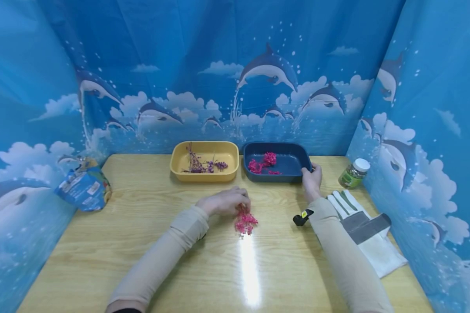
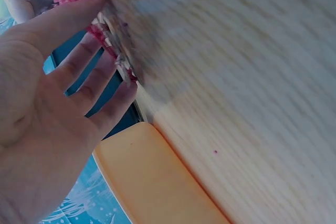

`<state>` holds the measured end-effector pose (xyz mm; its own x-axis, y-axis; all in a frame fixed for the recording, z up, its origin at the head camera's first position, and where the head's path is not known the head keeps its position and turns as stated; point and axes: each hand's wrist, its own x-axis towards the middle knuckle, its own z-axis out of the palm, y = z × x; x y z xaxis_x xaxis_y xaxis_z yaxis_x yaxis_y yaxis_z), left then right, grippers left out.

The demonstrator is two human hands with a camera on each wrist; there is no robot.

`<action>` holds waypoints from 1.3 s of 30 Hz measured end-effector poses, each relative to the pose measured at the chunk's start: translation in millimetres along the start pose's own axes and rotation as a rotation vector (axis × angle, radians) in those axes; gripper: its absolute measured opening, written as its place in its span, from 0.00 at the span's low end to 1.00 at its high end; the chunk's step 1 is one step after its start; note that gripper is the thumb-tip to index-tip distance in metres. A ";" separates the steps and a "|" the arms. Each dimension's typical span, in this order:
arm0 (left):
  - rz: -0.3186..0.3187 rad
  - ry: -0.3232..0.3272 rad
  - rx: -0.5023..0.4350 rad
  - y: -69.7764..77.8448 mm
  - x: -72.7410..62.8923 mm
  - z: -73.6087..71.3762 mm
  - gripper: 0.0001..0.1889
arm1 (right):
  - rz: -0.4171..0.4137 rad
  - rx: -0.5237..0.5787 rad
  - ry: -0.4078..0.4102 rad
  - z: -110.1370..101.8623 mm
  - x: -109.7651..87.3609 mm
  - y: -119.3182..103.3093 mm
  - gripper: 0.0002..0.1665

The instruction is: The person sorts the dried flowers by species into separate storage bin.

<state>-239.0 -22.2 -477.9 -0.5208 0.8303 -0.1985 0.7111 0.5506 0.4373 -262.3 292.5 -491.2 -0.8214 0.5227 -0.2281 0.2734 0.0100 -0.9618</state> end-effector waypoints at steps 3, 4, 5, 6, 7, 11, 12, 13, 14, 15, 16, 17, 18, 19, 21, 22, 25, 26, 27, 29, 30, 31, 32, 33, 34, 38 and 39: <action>0.009 0.007 0.021 0.0 2.0 -0.1 0.14 | -0.001 -0.004 0.002 -0.6 1.3 -0.2 0.32; 0.014 0.011 0.020 -0.4 3.0 -0.1 0.14 | -0.002 -0.009 0.002 -0.8 1.9 -0.2 0.32; 0.018 0.016 0.021 -0.8 4.0 -0.5 0.13 | -0.003 -0.013 0.003 -1.0 2.4 -0.3 0.31; 0.023 0.023 0.020 -1.3 5.1 -0.8 0.12 | -0.007 -0.015 0.004 -1.1 2.7 -0.4 0.31; 0.030 0.033 0.017 -1.8 6.2 -1.3 0.12 | -0.006 -0.017 0.008 -0.9 2.7 -1.3 0.31; 0.041 0.086 0.001 -2.8 9.3 -5.3 0.11 | -0.013 -0.021 0.010 -1.1 3.2 -2.5 0.30; 0.041 0.104 -0.003 -3.0 9.8 -6.7 0.11 | -0.013 -0.019 0.010 -1.1 3.0 -2.9 0.30; 0.040 0.122 -0.006 -3.0 10.3 -8.2 0.11 | -0.012 -0.017 0.008 -1.3 3.3 -3.1 0.30; 0.036 0.140 -0.006 -2.9 10.7 -9.8 0.11 | -0.014 -0.017 0.002 -1.5 3.4 -2.6 0.31; 0.030 0.160 -0.008 -2.8 11.2 -11.4 0.12 | -0.011 -0.016 0.000 -1.6 3.3 -2.8 0.31; 0.028 0.180 -0.005 -2.8 11.8 -13.1 0.12 | -0.009 -0.014 -0.003 -1.8 3.3 -2.9 0.31; 0.023 0.201 -0.006 -2.2 12.3 -15.2 0.12 | -0.009 -0.012 -0.004 -1.9 2.9 -3.1 0.31; 0.021 0.223 -0.007 -1.4 13.3 -17.1 0.13 | -0.007 -0.010 -0.006 -2.0 3.1 -2.9 0.32; 0.019 0.242 -0.011 -0.3 14.0 -19.3 0.13 | -0.006 -0.008 -0.007 -2.0 2.8 -3.2 0.32; 0.011 0.277 -0.024 2.4 16.0 -23.9 0.14 | -0.006 -0.011 -0.006 -2.6 2.0 -3.8 0.32; 0.011 0.293 -0.026 3.9 17.4 -26.5 0.14 | -0.008 -0.010 -0.005 -2.9 2.1 -3.7 0.31; 0.004 0.329 -0.030 8.5 21.9 -34.1 0.16 | -0.009 -0.009 0.004 -2.7 1.5 -3.9 0.31; 0.001 0.339 -0.028 10.0 23.6 -36.7 0.17 | -0.010 -0.010 0.005 -2.8 1.7 -3.6 0.31; -0.003 0.349 -0.024 11.3 25.2 -39.3 0.18 | -0.009 -0.009 0.005 -2.7 1.9 -3.1 0.31; -0.016 0.365 -0.027 13.3 28.3 -43.9 0.21 | -0.009 -0.008 0.006 -2.8 2.6 -1.9 0.31; -0.025 0.373 -0.036 14.3 29.5 -46.1 0.22 | -0.012 -0.009 0.003 -3.4 2.9 -0.9 0.31; -0.035 0.381 -0.043 15.2 30.7 -48.3 0.23 | -0.009 -0.009 0.002 -3.4 3.6 -0.1 0.31; -0.046 0.388 -0.056 16.0 31.8 -50.3 0.24 | -0.005 -0.010 0.000 -3.6 4.0 0.3 0.31; -0.055 0.397 -0.067 16.6 32.9 -52.1 0.25 | -0.003 -0.013 -0.002 -3.7 4.0 0.6 0.32; -0.063 0.406 -0.076 17.1 33.8 -53.8 0.26 | 0.001 -0.013 -0.002 -3.7 3.9 0.7 0.32; -0.075 0.453 -0.077 17.9 37.7 -59.7 0.27 | 0.007 -0.011 -0.002 -2.2 1.8 -0.4 0.32; -0.076 0.464 -0.072 17.4 39.0 -60.6 0.27 | 0.004 -0.007 -0.001 -1.8 1.2 -0.7 0.32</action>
<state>-275.7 14.6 -424.9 -0.7376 0.6526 0.1731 0.6368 0.5872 0.4997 -262.6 294.6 -490.6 -0.8210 0.5215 -0.2322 0.2801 0.0136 -0.9599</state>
